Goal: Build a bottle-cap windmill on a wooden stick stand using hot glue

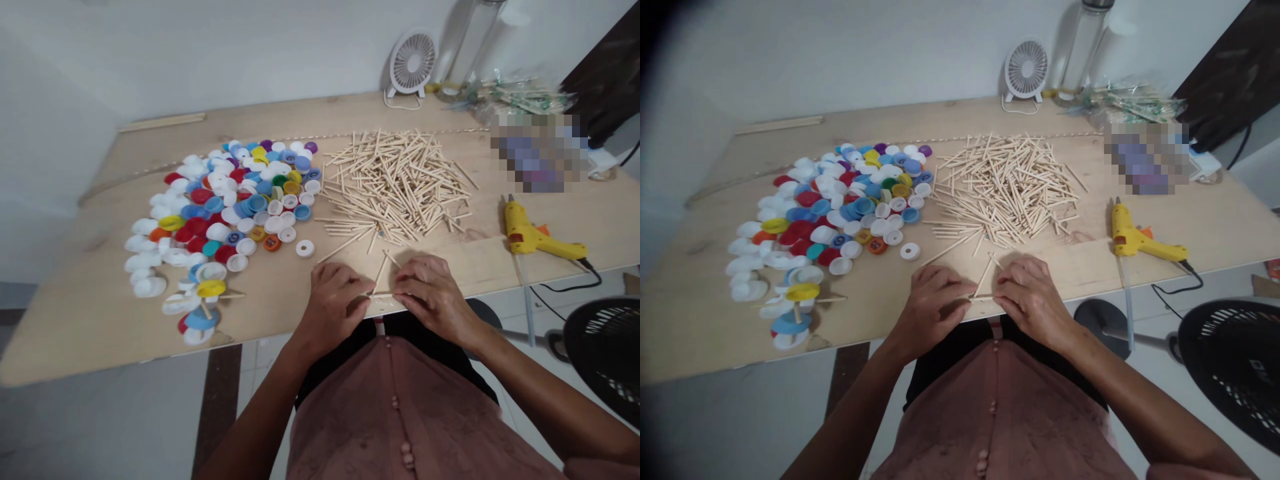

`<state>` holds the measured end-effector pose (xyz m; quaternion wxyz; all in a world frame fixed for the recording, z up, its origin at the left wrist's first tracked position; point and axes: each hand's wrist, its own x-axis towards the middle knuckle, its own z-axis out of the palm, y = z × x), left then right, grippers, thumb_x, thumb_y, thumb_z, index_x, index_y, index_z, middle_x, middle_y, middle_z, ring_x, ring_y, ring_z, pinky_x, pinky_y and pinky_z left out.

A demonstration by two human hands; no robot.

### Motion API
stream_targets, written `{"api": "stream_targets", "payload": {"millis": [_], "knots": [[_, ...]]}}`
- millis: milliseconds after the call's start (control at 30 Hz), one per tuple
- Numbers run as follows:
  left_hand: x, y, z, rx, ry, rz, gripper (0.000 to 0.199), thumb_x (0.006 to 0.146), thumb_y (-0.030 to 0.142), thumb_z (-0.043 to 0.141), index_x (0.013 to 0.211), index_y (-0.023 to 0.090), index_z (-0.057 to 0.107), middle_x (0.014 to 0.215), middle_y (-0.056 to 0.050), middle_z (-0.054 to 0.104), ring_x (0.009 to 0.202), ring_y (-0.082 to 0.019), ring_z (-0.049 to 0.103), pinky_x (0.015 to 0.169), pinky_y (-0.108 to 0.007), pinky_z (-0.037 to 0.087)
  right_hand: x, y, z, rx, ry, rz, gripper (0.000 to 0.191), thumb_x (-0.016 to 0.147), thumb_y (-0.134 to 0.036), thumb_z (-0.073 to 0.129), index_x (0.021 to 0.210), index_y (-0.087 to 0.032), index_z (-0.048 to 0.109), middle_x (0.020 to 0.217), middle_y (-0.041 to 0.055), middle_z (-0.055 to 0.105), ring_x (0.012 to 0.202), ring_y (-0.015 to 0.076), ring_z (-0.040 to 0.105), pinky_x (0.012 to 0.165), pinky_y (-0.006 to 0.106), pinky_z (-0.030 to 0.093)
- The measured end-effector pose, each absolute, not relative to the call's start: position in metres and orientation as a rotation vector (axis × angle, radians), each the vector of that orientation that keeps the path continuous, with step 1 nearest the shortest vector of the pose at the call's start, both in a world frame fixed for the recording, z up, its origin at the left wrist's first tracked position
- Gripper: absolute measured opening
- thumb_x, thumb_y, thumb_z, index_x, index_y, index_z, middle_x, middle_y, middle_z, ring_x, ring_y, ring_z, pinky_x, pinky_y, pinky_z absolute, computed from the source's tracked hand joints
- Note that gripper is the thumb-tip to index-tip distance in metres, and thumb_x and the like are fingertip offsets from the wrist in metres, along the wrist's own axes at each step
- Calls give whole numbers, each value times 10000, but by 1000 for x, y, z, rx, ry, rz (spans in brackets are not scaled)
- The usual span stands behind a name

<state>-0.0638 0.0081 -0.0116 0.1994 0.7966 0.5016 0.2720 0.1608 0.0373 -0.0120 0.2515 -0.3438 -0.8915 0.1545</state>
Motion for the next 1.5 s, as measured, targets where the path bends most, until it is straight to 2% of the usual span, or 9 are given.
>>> {"api": "stream_targets", "payload": {"millis": [333,533,700,933,1500], "knots": [[-64,8,-11,2233,1403,737,207,791,160,608,961,244,692,893,-35,640,967,-230,523,920,-429,342,157,35,-9,-937,-2464,382,73,883,-223,586,887,-204,657,952,54,665,1024,243,532,898,428,367],[-64,7,-12,2215,1390,787,186,804,173,602,954,234,694,875,-32,636,957,-221,528,931,-425,341,183,32,-4,-1048,-2322,271,163,874,-232,595,1027,-192,632,996,86,663,1016,243,568,890,421,409],[-64,7,-12,2193,1390,786,189,809,171,591,954,235,693,867,-28,630,942,-217,531,949,-442,328,211,22,-6,-1190,-2277,258,122,882,-207,570,979,-205,644,951,73,660,974,232,584,866,407,417],[-63,7,-12,2195,1419,749,185,808,177,585,941,244,696,857,-24,618,928,-211,529,930,-424,346,202,16,-12,-1182,-2306,343,138,874,-190,572,996,-207,634,968,68,653,977,221,578,871,415,421],[-63,6,-12,2199,1392,774,191,799,179,597,945,249,698,888,-26,642,963,-214,524,941,-418,319,204,19,-22,-1108,-2317,190,118,876,-199,569,975,-219,628,938,63,654,932,221,591,838,406,426]]}}
